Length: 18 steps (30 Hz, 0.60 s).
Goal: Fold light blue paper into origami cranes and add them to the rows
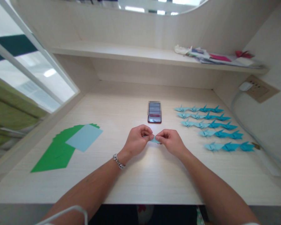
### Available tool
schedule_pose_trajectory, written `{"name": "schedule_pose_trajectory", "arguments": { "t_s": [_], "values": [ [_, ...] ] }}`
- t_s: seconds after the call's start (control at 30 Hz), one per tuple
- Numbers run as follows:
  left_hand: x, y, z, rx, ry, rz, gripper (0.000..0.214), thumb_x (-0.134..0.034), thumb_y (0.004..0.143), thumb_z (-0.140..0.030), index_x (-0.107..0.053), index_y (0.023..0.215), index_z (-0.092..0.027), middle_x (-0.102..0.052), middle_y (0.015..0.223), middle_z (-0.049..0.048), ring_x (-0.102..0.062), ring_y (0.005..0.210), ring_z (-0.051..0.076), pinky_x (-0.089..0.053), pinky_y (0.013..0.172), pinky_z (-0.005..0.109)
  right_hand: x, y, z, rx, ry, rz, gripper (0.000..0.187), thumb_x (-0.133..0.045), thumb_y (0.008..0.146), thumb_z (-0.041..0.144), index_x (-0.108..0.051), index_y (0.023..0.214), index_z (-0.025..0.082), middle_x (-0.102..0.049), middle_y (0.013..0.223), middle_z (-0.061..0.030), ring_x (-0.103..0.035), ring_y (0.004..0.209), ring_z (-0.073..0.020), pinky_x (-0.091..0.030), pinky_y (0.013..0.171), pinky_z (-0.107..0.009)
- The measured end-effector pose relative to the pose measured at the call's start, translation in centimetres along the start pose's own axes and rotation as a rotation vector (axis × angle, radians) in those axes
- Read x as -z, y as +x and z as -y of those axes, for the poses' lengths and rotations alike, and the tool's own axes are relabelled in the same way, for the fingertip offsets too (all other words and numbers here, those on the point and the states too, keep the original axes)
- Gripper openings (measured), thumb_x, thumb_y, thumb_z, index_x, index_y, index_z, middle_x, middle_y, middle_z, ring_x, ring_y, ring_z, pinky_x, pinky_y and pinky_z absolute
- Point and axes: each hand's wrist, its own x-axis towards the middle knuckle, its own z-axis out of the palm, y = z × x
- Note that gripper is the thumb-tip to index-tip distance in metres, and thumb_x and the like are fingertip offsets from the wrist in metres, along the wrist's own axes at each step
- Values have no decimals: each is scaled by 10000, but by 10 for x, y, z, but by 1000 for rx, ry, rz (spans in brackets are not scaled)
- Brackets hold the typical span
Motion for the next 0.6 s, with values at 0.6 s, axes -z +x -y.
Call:
{"name": "schedule_pose_trajectory", "arguments": {
  "t_s": [0.6],
  "values": [
    [0,7,3,27,-126,-108,276,-707,711,-324,-628,891,-130,-704,850,83,-666,764,178,-546,721,327,3,6,0,-80,278,-229,306,-696,679,421,-697,845,164,-698,756,-60,-639,660,-172,-507,587,-281]
  ]
}}
